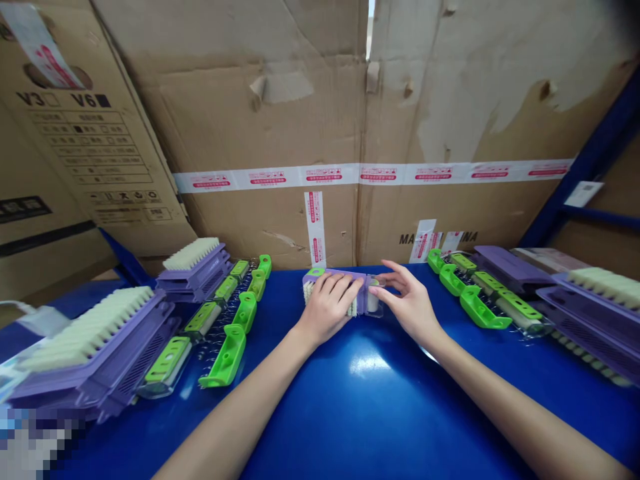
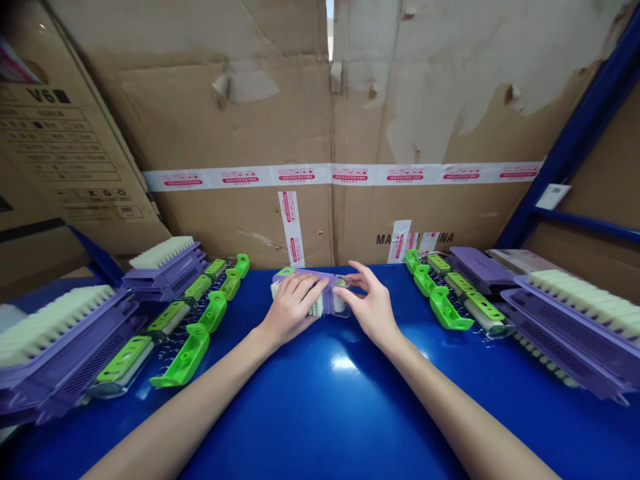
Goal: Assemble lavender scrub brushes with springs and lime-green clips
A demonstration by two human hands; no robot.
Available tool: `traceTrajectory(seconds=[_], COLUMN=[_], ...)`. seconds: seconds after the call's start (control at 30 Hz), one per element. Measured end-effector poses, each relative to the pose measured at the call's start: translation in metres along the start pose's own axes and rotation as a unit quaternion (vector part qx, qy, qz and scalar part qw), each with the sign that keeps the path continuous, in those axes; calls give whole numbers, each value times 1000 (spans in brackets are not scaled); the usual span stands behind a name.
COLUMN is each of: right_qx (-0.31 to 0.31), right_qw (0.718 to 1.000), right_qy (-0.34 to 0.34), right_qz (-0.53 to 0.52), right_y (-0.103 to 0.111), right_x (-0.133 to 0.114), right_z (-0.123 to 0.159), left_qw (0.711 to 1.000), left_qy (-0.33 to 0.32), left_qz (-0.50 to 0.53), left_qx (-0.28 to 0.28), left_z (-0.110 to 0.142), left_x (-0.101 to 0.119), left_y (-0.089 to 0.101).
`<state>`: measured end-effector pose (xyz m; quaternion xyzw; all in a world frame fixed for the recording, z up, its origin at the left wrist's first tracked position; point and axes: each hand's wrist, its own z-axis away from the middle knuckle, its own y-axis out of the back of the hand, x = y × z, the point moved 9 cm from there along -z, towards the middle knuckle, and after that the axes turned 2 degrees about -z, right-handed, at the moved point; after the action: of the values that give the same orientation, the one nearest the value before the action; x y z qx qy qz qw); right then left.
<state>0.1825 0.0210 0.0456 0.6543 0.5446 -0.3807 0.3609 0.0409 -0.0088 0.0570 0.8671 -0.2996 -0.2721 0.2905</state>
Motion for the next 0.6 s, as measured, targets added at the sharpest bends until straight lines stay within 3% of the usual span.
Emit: traceTrajectory(seconds=[0.2, 0.4, 0.6], right_qx=[-28, -11, 7], right_qw=[1000, 1000, 983], right_qy=[5, 12, 61], right_qz=[13, 21, 172], right_y=[-5, -5, 5], right_x=[-5, 3, 6], right_z=[-1, -6, -9], left_qw=[1000, 999, 997], left_qy=[-23, 5, 34], left_qz=[19, -34, -73], left_qx=[4, 0, -14], left_z=[0, -3, -3], left_x=[4, 5, 2], left_y=[-1, -2, -2])
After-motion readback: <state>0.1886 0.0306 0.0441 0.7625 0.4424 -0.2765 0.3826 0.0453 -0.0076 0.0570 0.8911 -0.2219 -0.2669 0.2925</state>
